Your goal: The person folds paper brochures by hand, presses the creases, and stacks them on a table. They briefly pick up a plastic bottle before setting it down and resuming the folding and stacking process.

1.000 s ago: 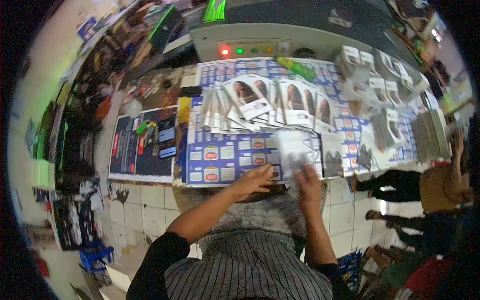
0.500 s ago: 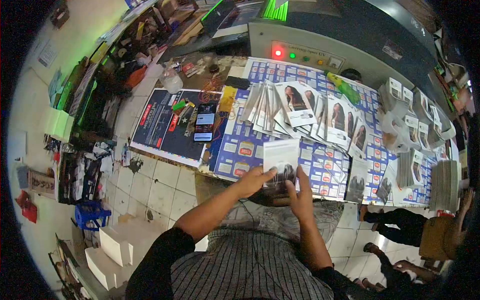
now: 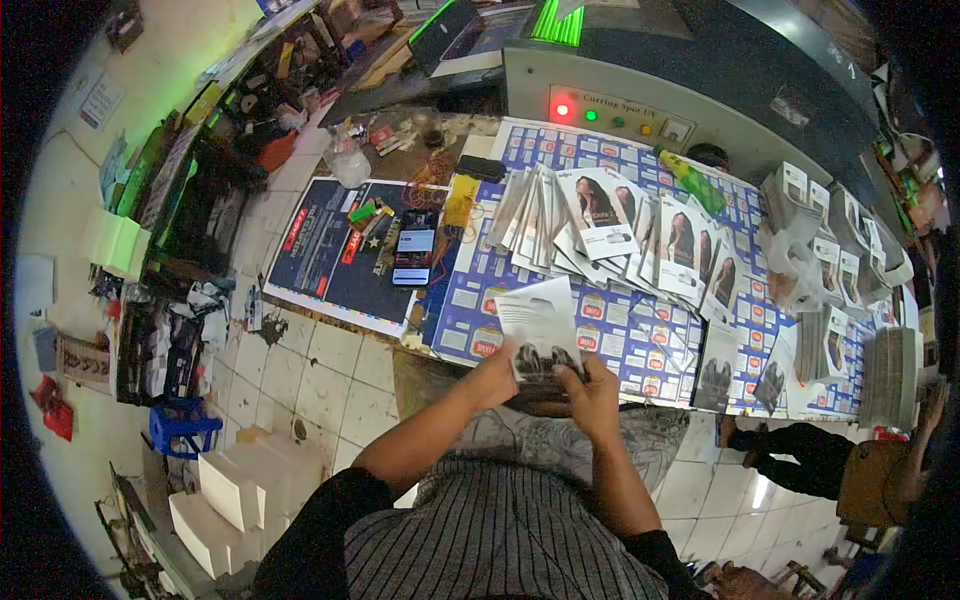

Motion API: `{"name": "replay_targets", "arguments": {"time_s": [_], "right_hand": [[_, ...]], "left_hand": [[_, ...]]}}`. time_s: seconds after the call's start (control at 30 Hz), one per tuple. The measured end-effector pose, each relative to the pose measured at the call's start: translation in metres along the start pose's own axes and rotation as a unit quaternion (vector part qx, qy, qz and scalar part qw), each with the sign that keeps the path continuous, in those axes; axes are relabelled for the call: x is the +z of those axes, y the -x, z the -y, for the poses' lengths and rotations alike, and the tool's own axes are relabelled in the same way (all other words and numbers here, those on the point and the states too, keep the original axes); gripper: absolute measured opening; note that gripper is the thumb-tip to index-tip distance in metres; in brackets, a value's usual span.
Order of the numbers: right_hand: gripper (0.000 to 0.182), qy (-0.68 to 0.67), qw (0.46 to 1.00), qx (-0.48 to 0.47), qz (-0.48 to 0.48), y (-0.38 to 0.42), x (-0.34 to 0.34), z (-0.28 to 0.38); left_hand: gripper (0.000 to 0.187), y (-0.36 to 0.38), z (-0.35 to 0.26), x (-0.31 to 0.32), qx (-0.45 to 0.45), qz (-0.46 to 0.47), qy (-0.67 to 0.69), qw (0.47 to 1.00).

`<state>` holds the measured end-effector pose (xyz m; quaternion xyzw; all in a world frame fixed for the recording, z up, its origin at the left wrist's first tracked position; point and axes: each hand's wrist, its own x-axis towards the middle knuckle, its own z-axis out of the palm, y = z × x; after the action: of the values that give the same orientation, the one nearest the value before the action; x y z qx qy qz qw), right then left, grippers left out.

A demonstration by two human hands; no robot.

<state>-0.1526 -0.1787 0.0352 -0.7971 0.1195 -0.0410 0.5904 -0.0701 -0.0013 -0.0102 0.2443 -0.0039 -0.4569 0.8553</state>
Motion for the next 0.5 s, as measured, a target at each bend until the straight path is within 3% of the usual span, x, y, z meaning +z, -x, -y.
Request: {"name": "replay_targets", "arguments": {"time_s": [0.03, 0.1, 0.17, 0.23, 0.27, 0.3, 0.37, 0.4, 0.47, 0.5], "right_hand": [[0.026, -0.001, 1.0, 0.0, 0.0, -0.002, 0.0, 0.003], [0.025, -0.276, 0.958, 0.055, 0.055, -0.004, 0.001, 0.008], [0.025, -0.264, 0.958, 0.088, 0.066, -0.008, -0.003, 0.01], [0.025, -0.214, 0.969, 0.125, 0.009, -0.011, -0.008, 0.004], [0.026, -0.194, 0.968, 0.16, 0.005, -0.014, -0.018, -0.013], [0.031, -0.14, 0.97, 0.196, -0.025, -0.017, -0.027, -0.017], [0.035, 0.077, 0.992, 0.078, -0.063, -0.024, -0.037, -0.061], [0.035, 0.078, 0.991, 0.089, -0.067, -0.021, -0.034, -0.067], [0.037, 0.163, 0.981, 0.044, -0.1, -0.024, -0.031, -0.072], [0.037, 0.165, 0.98, 0.047, -0.105, -0.024, -0.031, -0.071]], "left_hand": [[0.067, 0.003, -0.003, -0.002, 0.0, -0.001, -0.001, 1.0], [0.083, 0.009, -0.011, 0.003, 0.003, 0.1, 0.061, 0.993], [0.073, 0.004, -0.005, -0.011, 0.024, 0.062, 0.029, 0.997], [0.057, -0.002, -0.003, -0.023, 0.048, -0.137, -0.235, 0.961], [0.043, -0.007, -0.016, -0.015, 0.065, -0.158, -0.289, 0.942], [0.041, -0.013, -0.015, -0.037, 0.099, -0.229, -0.427, 0.869], [0.049, -0.013, -0.025, -0.017, 0.072, -0.212, -0.591, 0.775], [0.049, -0.015, -0.018, -0.011, 0.061, -0.207, -0.589, 0.779], [0.06, -0.027, -0.008, 0.0, 0.032, -0.302, -0.816, 0.492], [0.06, -0.033, -0.003, -0.006, 0.032, -0.296, -0.817, 0.494]]}}
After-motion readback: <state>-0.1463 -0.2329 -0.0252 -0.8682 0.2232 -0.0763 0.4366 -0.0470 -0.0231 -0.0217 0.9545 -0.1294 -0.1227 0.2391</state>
